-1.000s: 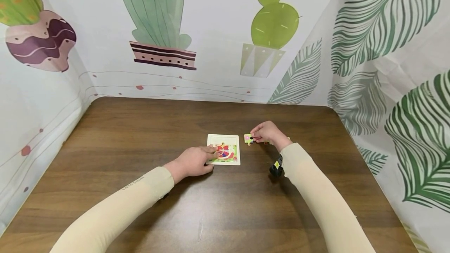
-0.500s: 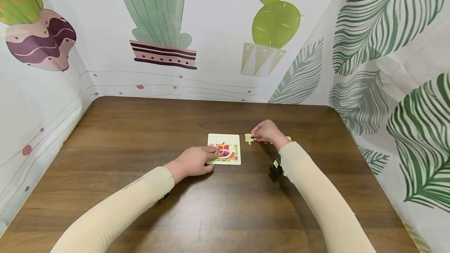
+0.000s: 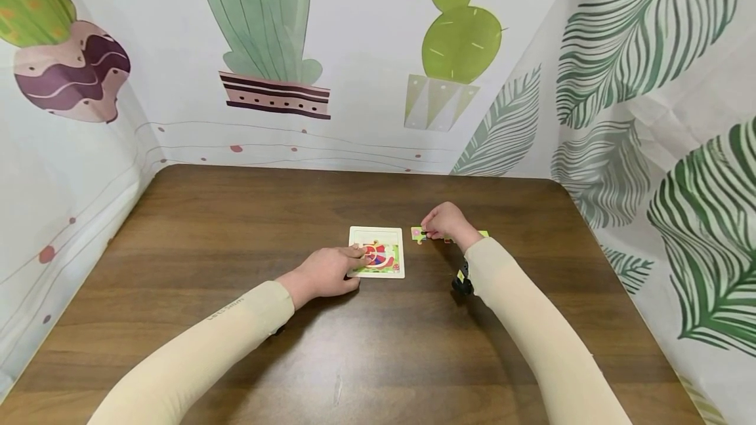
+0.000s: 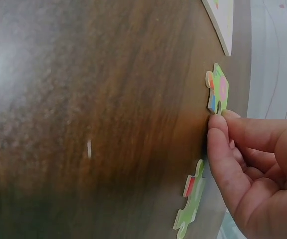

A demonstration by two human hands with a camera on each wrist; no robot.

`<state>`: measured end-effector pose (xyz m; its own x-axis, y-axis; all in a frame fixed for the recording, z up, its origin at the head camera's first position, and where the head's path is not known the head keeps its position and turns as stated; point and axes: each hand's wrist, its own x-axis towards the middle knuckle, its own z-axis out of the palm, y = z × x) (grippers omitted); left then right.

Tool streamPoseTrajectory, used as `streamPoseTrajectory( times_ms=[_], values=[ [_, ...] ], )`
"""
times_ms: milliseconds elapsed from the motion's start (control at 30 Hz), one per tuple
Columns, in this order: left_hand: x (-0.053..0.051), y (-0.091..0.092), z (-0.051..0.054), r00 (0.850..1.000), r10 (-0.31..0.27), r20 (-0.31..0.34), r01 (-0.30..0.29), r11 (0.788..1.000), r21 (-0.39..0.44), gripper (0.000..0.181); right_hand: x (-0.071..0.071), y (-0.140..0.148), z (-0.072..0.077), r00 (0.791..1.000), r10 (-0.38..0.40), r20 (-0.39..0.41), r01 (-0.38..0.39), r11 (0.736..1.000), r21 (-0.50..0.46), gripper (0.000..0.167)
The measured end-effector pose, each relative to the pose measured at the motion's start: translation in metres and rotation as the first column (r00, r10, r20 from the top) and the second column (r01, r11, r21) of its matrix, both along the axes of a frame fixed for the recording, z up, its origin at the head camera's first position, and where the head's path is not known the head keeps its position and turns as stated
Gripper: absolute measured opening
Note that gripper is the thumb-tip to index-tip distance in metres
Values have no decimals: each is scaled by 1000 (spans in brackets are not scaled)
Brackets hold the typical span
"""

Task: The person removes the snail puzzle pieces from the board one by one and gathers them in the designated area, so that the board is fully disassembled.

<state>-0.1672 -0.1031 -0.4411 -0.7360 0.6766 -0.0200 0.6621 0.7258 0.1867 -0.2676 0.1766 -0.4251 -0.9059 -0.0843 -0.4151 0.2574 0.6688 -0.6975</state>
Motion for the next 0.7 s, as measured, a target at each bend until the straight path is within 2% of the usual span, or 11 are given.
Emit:
streamPoseTrajectory(
  times_ms=[233,467,700],
  values=[
    [0,0,-1,1000,0,-4,0,1000,8,47,-1,0,-3,999,22,-45,-19,998,54,19],
    [1,1,-1,1000,-1,-4,1,1000,14,46,0,-4,-2,997,49,-59,-41,991,124,16],
    [-3,4,0,1000,17,2,-17,1000,3,42,0,-3,-1,999,36,-36,-33,996,84,19]
  ],
)
